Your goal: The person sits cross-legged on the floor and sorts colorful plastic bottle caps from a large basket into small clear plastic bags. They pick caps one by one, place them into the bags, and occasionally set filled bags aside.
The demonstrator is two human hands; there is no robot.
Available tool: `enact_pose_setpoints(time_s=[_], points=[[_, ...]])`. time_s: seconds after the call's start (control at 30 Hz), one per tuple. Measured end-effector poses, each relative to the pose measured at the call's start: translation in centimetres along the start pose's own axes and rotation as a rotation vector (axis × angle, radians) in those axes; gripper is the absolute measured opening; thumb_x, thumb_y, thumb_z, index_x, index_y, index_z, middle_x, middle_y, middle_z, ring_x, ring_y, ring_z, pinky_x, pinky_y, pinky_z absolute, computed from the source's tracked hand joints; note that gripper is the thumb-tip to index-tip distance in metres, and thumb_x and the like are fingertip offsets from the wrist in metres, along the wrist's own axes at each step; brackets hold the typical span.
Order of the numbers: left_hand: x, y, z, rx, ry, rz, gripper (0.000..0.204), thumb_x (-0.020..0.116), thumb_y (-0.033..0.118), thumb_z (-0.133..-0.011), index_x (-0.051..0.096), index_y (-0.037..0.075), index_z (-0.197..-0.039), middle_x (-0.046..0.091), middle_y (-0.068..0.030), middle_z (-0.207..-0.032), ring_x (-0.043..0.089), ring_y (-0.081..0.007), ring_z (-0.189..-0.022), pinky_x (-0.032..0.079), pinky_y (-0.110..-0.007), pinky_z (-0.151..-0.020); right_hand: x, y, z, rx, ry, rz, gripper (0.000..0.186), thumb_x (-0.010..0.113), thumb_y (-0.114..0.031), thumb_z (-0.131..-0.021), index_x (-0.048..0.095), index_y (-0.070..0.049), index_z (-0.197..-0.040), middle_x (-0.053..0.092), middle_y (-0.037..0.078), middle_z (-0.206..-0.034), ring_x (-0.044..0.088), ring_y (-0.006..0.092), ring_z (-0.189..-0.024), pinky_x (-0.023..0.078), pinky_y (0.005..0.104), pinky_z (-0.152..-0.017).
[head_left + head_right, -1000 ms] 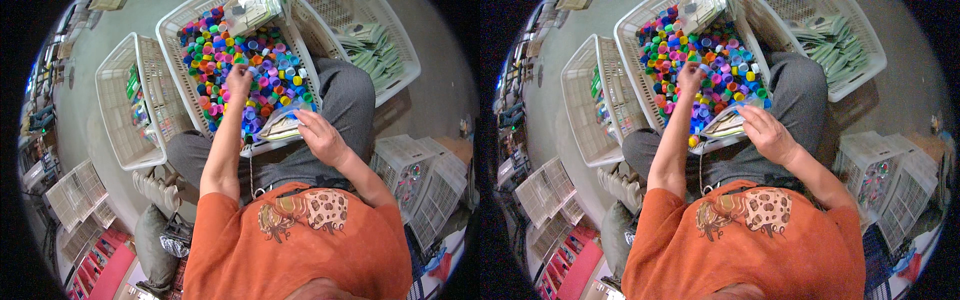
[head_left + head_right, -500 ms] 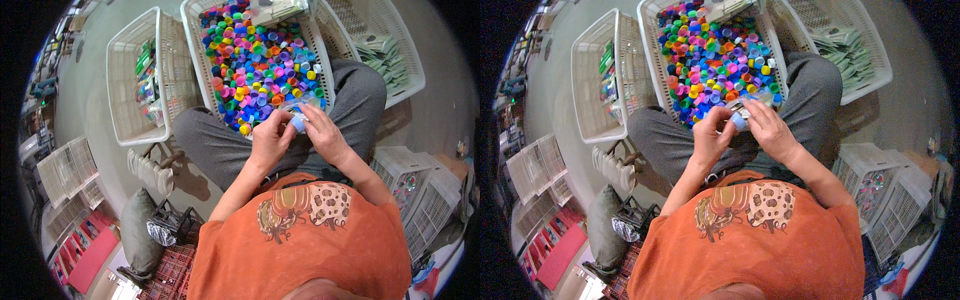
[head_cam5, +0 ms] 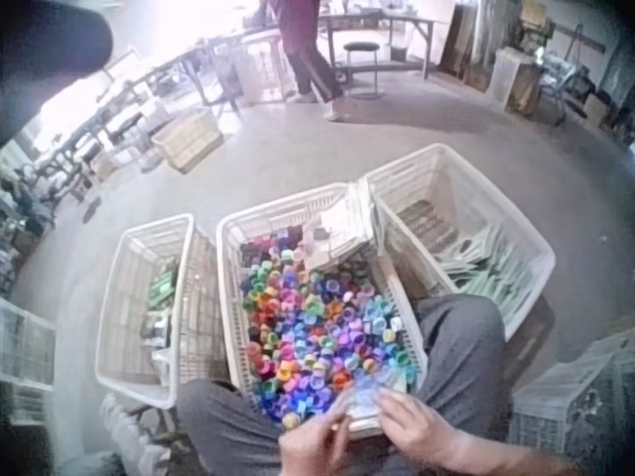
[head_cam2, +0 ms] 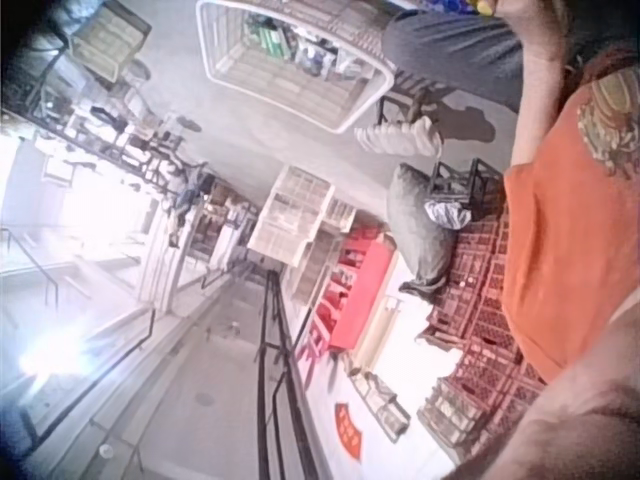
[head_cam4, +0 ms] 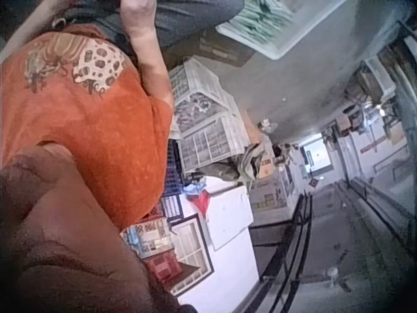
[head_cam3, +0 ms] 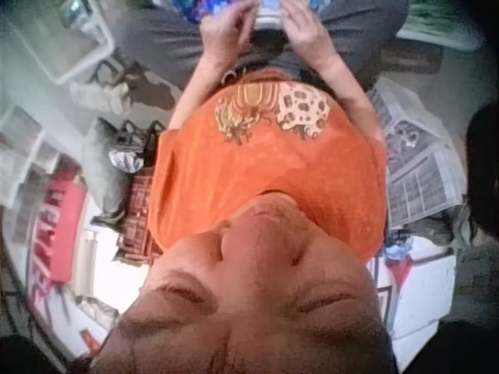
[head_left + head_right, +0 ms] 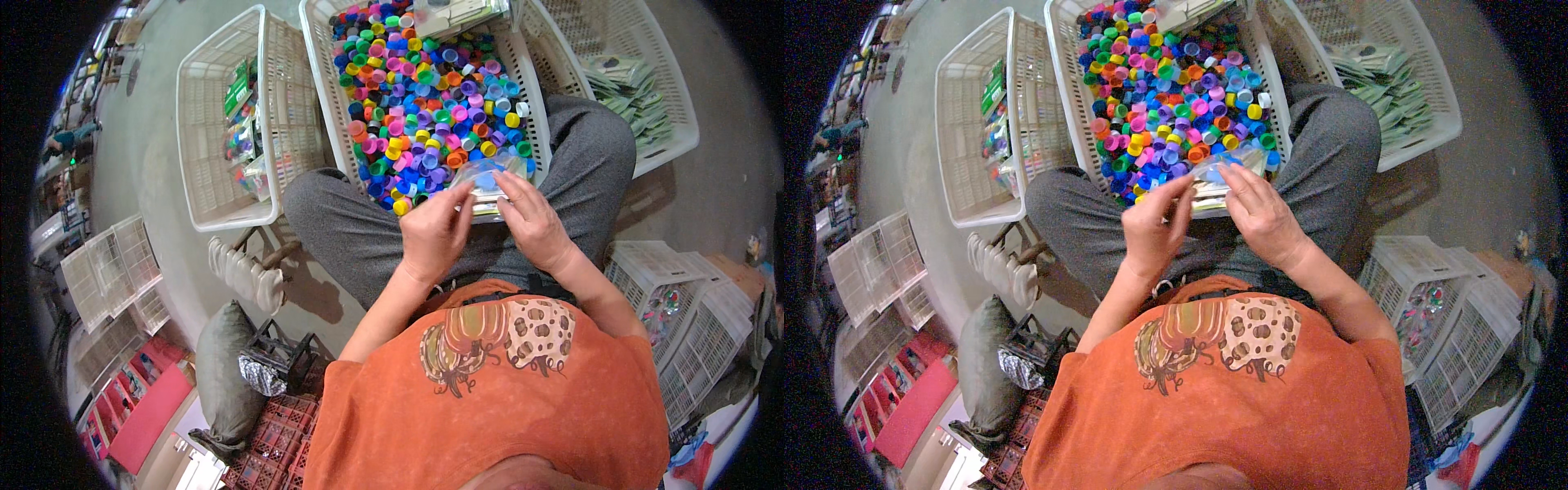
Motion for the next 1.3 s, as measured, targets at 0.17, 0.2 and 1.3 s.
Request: enact_pose_setpoints(time_s=[0.17, 0.2, 1.3], points=[[-2.8, -6.9, -4.3, -0.242, 0.079, 0.050, 0.017, 0.064, 0.004, -0.089, 0.065, 0.002, -0.106, 0.070, -0.0113, -0.090, 0.069, -0.0165, -0.075, 0.054, -0.030, -0.064, -0.5, 1.2, 1.1, 0.037, 0.046, 0.024, 0.022, 0.058, -0.008, -0.082, 0.064, 0.001, -0.102, 0.054, 0.016, -0.133, 0.050, 0.0329, -0.125, 0.044, 0.0452, -0.104], [-2.5, -8.3, -5.4, -0.238, 0.076, 0.005, 0.017, 0.063, 0.004, -0.090, 0.065, 0.002, -0.107, 0.069, -0.0117, -0.092, 0.069, -0.0168, -0.077, 0.054, -0.030, -0.066, -0.7, 1.3, 1.1, 0.038, 0.056, 0.022, 0.023, 0.059, -0.008, -0.082, 0.064, 0.000, -0.103, 0.055, 0.016, -0.132, 0.051, 0.0327, -0.124, 0.044, 0.0459, -0.104], [14.4, -17.5, -4.6, 0.003, -0.308, -0.550, 0.029, 0.071, 0.025, -0.077, 0.058, 0.008, -0.096, 0.061, -0.0129, -0.092, 0.062, -0.0325, -0.089, 0.051, -0.044, -0.073, -0.9, 1.8, 1.3, 0.078, 0.086, 0.034, 0.009, 0.060, -0.010, -0.079, 0.057, -0.002, -0.082, 0.059, 0.013, -0.128, 0.053, 0.0319, -0.123, 0.044, 0.0463, -0.103]])
Point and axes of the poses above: each hand's wrist, its own z-axis away from the middle knuckle, its own x-axis out of the palm, y = z × x, the point moved 8 cm from there along -z, towards the middle knuckle
